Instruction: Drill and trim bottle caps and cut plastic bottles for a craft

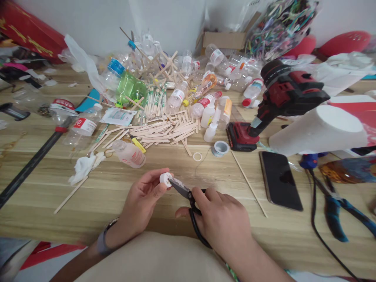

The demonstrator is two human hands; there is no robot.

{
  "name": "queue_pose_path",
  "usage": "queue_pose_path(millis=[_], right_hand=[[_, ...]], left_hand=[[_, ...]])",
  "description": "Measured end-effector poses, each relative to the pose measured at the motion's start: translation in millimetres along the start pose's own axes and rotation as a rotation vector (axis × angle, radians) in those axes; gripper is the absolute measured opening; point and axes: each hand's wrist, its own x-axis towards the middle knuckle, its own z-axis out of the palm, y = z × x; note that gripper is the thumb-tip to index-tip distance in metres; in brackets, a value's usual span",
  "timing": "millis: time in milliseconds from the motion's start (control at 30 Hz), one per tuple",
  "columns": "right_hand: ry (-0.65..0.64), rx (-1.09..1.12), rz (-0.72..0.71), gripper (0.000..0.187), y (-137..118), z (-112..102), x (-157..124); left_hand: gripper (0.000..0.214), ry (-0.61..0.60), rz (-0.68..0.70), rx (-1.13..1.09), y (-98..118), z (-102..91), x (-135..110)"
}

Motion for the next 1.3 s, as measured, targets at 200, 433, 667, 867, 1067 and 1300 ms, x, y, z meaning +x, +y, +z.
queue_pose_path(millis=[200, 433, 667, 867, 1067, 1300], right_hand=[[0.044, -0.016, -0.004, 0.060, -1.3, 5.2, 0.9], [0.031, 0.089, 0.012, 0.058, 1.8, 11.8, -0.1], [-0.057, 0.166, 0.072, 0.054, 5.6, 8.0, 0.8], [-0.068, 0.145, 0.056, 0.046, 3.0, 5.8, 2.1], [0.022, 0.032, 0.022, 0.057, 0.1, 7.0, 1.7], [0.065, -0.015, -0.011, 0.061, 0.2, 9.2, 0.6]], left_hand=[[0.033, 0.029, -0.068, -0.047, 1.0, 2.3, 0.7], [0.030, 0.014, -0.169, -0.199, 4.2, 6.2, 1.1], [0.032, 0.018, -0.145, -0.235, 3.3, 7.3, 0.6], [0.032, 0.022, -0.118, -0.186, 1.8, 8.0, 0.0], [0.034, 0.037, -0.135, -0.157, 2.5, 7.2, 0.6], [0.029, 0.008, -0.203, -0.198, 4.6, 8.2, 1.5]])
